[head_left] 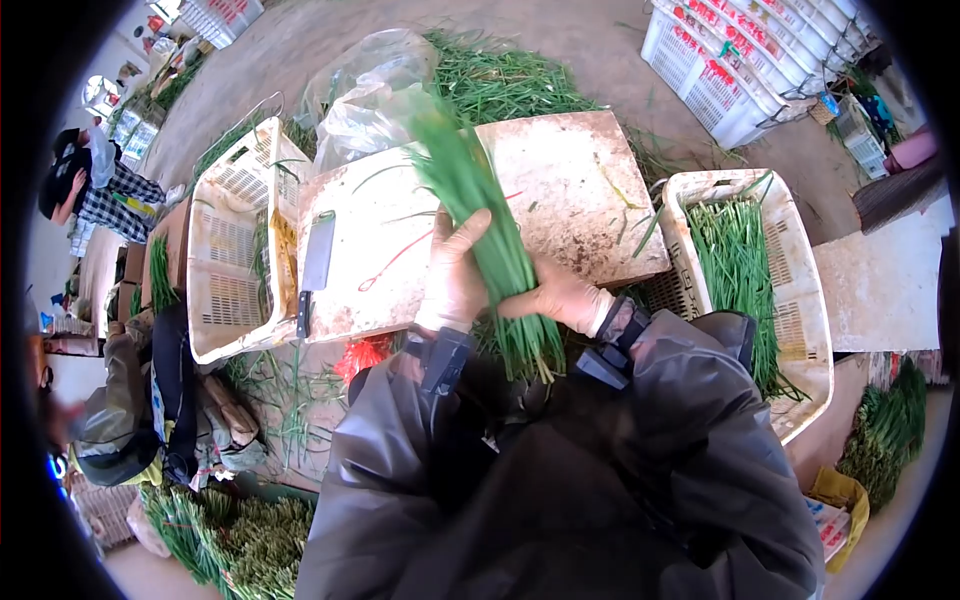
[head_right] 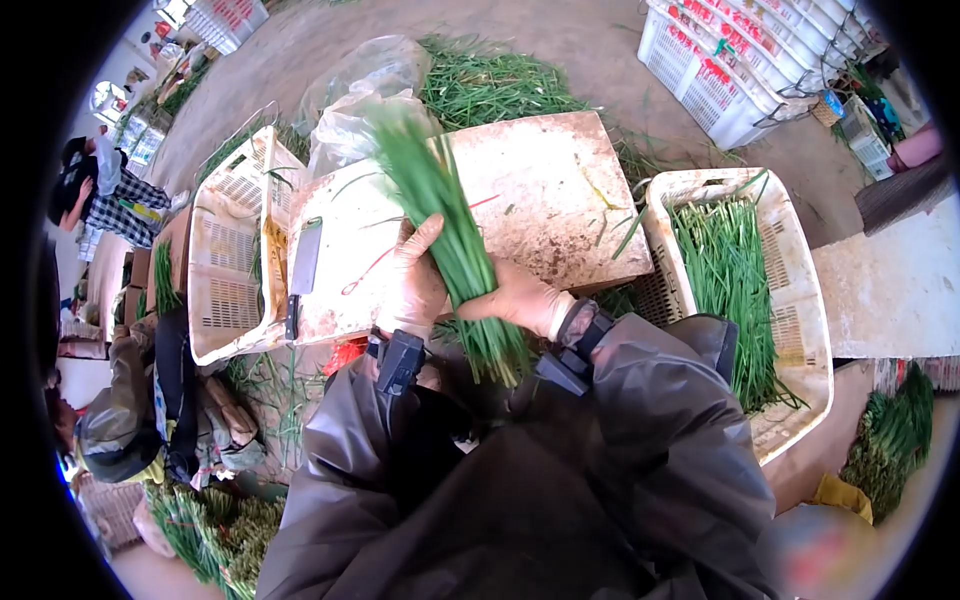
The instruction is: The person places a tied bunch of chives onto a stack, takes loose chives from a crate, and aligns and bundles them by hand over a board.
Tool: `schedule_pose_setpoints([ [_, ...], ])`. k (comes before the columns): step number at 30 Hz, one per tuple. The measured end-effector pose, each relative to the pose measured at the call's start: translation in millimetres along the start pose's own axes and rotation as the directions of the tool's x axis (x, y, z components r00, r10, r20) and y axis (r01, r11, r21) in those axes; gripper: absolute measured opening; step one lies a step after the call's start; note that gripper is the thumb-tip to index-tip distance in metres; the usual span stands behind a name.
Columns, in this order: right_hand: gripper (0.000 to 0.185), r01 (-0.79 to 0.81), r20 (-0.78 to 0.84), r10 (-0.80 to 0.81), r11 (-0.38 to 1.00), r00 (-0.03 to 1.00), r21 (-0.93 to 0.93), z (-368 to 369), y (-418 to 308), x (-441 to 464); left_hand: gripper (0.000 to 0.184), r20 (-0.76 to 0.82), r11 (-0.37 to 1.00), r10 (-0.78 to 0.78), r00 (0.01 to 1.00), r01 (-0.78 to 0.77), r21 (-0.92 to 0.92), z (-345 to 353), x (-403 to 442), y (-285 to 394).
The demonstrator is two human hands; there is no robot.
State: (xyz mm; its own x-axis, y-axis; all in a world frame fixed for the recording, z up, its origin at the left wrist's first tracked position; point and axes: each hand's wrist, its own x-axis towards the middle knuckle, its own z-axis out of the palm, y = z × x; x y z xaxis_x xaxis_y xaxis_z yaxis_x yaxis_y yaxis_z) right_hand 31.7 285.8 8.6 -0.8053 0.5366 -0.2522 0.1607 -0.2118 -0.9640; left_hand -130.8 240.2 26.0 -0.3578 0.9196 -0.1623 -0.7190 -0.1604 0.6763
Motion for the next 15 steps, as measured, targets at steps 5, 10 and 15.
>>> schedule_pose_setpoints([
  [5, 0.048, -0.183, 0.161, 0.115, 0.839, 0.980, 0.512, -14.1, 0.4, -2.8, 0.077, 0.130, 1.000, -0.011, 0.991, 0.007, 0.029, 7.6, -2.0, 8.6],
  [10, 0.049, -0.214, 0.172, 0.139, 0.790, 0.975, 0.575, -18.9, -1.0, -4.6, 0.102, 0.109, 0.894, 0.117, 0.987, -0.153, 0.421, -8.4, -0.6, -8.2],
  [15, 0.054, -0.137, 0.072, 0.117, 0.863, 0.991, 0.486, -21.6, 1.0, 0.1, 0.079, 0.011, 0.955, 0.052, 0.999, -0.053, 0.291, -2.4, -10.1, -10.5],
])
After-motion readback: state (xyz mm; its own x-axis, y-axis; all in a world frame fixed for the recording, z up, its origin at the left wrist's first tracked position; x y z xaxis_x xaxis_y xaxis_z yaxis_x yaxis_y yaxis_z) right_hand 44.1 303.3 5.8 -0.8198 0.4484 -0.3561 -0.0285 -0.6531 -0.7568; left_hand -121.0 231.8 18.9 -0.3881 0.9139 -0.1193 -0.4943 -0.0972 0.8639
